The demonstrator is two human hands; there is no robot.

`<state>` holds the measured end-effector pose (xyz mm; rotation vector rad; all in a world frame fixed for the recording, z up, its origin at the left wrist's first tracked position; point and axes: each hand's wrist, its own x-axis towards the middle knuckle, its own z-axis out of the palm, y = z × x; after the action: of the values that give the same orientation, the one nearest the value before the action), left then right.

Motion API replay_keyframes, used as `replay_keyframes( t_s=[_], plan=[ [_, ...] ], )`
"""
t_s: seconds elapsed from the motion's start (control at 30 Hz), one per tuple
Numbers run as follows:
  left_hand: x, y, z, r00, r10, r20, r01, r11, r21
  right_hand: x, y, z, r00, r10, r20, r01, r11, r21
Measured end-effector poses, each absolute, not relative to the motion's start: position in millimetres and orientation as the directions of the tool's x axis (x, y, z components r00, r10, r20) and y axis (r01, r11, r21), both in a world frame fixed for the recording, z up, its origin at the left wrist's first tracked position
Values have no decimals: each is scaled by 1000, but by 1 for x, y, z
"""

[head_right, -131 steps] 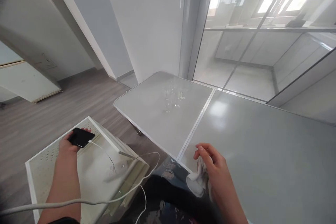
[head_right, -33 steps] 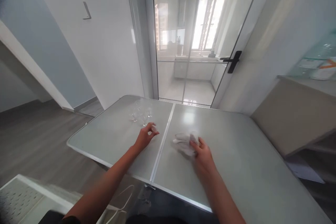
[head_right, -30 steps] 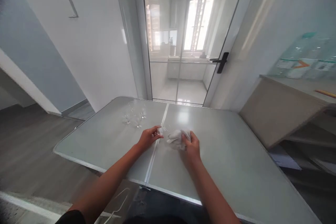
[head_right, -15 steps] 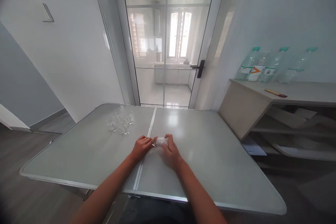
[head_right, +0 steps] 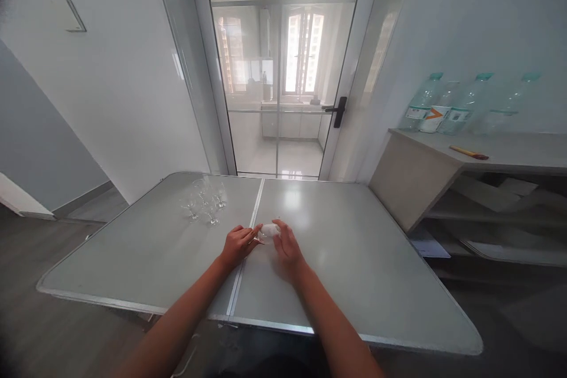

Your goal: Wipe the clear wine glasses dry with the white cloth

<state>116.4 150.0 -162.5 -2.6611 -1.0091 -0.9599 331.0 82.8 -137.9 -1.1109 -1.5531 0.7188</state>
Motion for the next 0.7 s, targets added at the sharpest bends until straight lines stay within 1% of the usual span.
replay_keyframes(
  t_s=[0.07,0.17,0.23,0.3,0.37,0.43,0.5,0.57,0.63,0.7],
  plan=[
    [118,151,-164,607,531,591,623,-780,60,333,86,-136,-66,930,362,269,366,-891],
    [121,152,-164,639,513,573,601,-798,44,339,87,-131,-114,956,270,101,281,-954],
    [121,152,-164,623,525,580,608,-791,63,344,86,-127,-45,967,250,-21,249,-968],
    [120,151,-163,570,568,594,652,-752,94,345,84,-124,71,966,248,-83,253,-964],
    [120,150,-163,529,604,596,689,-716,114,341,84,-123,124,962,244,-74,255,-964],
    [120,149,-163,539,608,583,683,-720,120,336,85,-124,80,966,244,-14,246,-969],
    [121,149,-163,567,593,572,649,-749,133,331,87,-126,-8,968,250,31,250,-968],
    [121,149,-163,577,586,570,623,-766,158,329,89,-128,-67,965,255,33,257,-966],
    [121,149,-163,582,582,568,604,-777,177,329,89,-130,-94,962,257,32,261,-965],
    [121,150,-163,585,580,567,593,-783,189,330,87,-131,-66,958,278,66,282,-957]
  ],
)
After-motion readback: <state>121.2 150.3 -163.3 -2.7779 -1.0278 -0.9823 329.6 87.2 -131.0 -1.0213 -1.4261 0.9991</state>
